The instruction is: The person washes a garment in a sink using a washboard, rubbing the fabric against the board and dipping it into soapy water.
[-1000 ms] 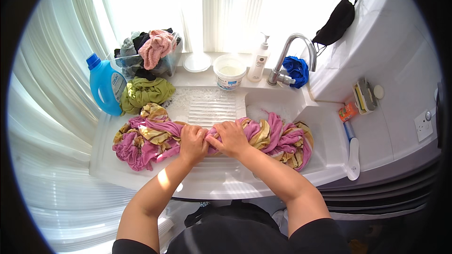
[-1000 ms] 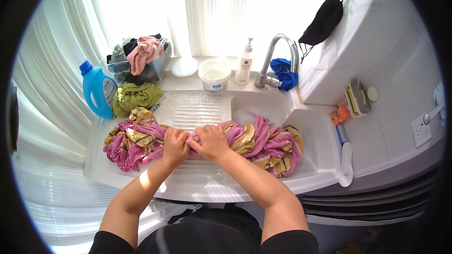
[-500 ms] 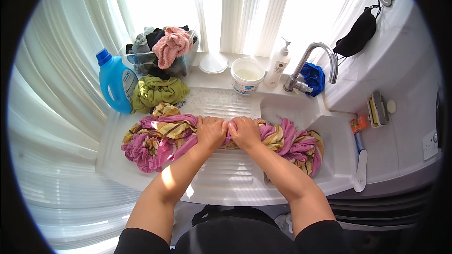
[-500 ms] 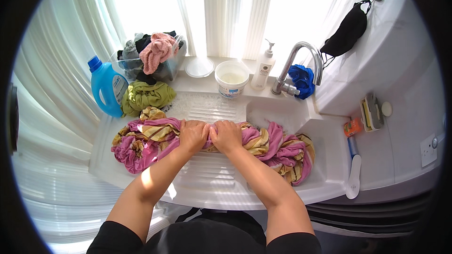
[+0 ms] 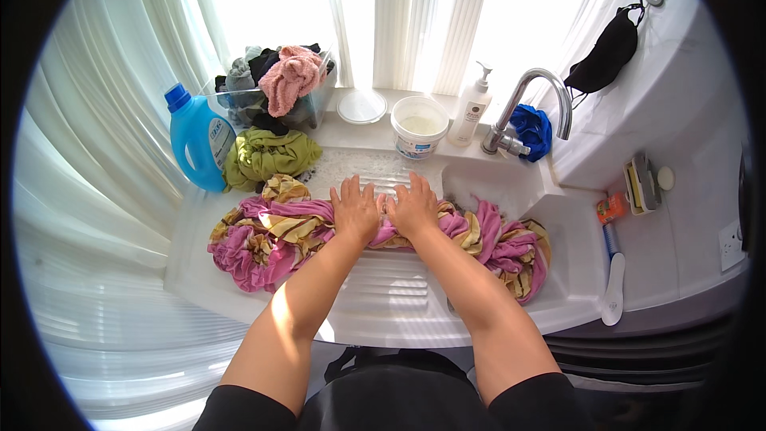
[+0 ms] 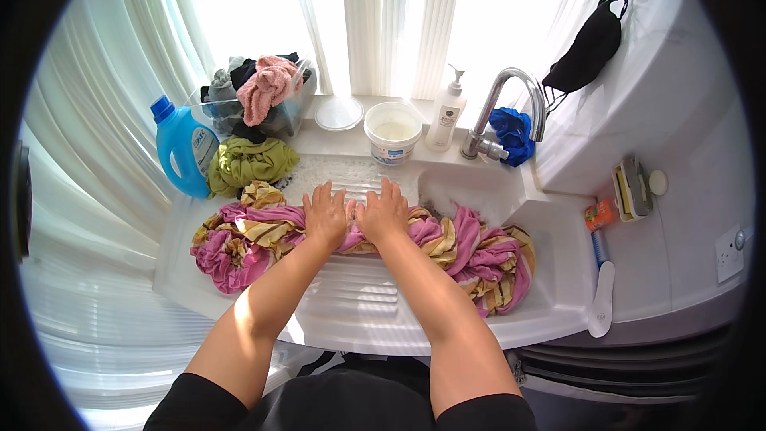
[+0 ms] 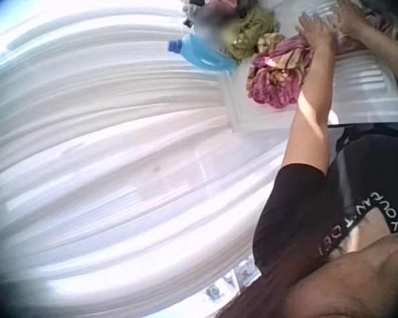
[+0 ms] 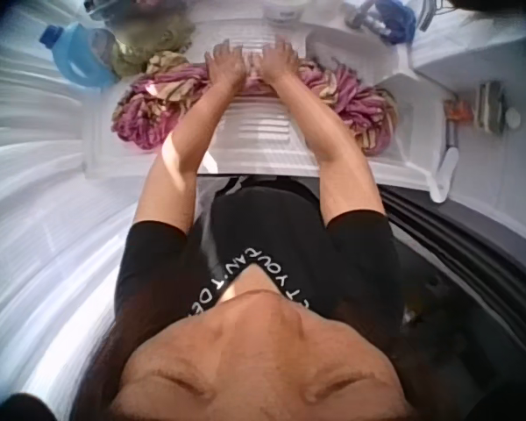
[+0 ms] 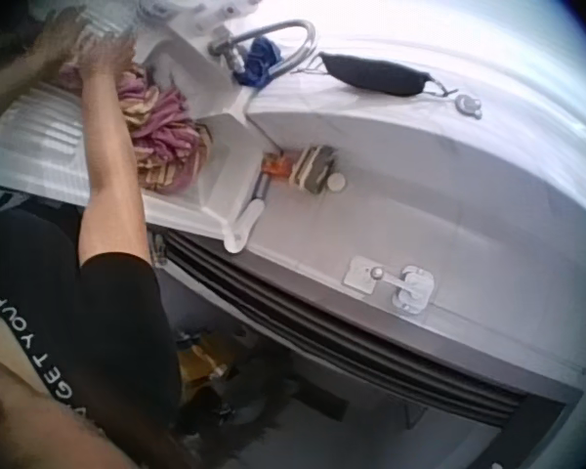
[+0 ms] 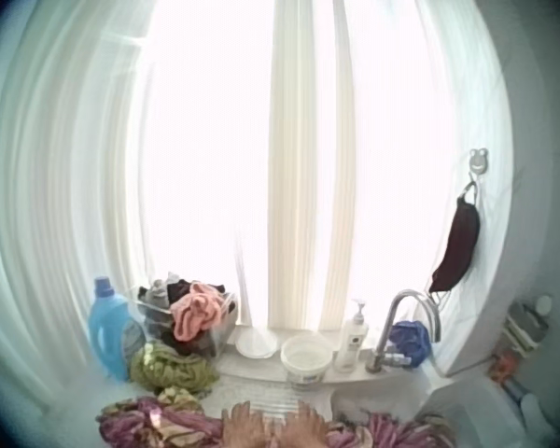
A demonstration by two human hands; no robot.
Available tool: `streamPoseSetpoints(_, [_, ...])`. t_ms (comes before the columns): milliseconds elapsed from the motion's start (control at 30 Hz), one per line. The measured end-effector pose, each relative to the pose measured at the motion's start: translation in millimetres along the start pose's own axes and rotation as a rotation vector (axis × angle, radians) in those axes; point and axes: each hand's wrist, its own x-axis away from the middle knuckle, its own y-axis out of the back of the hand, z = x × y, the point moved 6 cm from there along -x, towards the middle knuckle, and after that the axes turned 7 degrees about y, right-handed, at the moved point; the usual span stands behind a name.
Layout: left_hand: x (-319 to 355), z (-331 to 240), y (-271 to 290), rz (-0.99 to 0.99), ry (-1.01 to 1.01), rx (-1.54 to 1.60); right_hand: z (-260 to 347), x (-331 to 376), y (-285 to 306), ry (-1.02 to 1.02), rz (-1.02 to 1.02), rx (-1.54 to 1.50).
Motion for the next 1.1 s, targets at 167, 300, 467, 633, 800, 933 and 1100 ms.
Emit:
streamPoseSetpoints(167, [51, 10, 88, 0.433, -0.175, 0.49, 37, 62, 79, 0.337, 0.215, -0.499])
streamPoseSetpoints(300, [87, 9, 102, 0.387, -0.186, 0.442, 61, 96, 85, 0.457, 0.053, -0.328])
streamPoseSetpoints(467, [7, 20, -24, 0.345, 0.15, 0.112, 16, 2, 5, 0.014, 0.208, -0.188])
streamPoseSetpoints(633, [21, 10, -8, 0.517, 0.115, 0.293, 18, 13, 12, 0.001, 0.555, -0.464])
streamPoseSetpoints(800, [77, 6, 127, 0.386, -0.178, 0.682, 61, 110, 105, 0.533, 0.099, -0.418])
streamPoseSetpoints(933, [51, 13, 43, 0.391, 0.007, 0.496, 44, 53, 29, 0.344, 0.209, -0.541])
streamPoseSetpoints(1100, [1, 16, -25, 0.153, 0.086, 0.262, 13, 2, 9, -0.02, 0.397, -0.27])
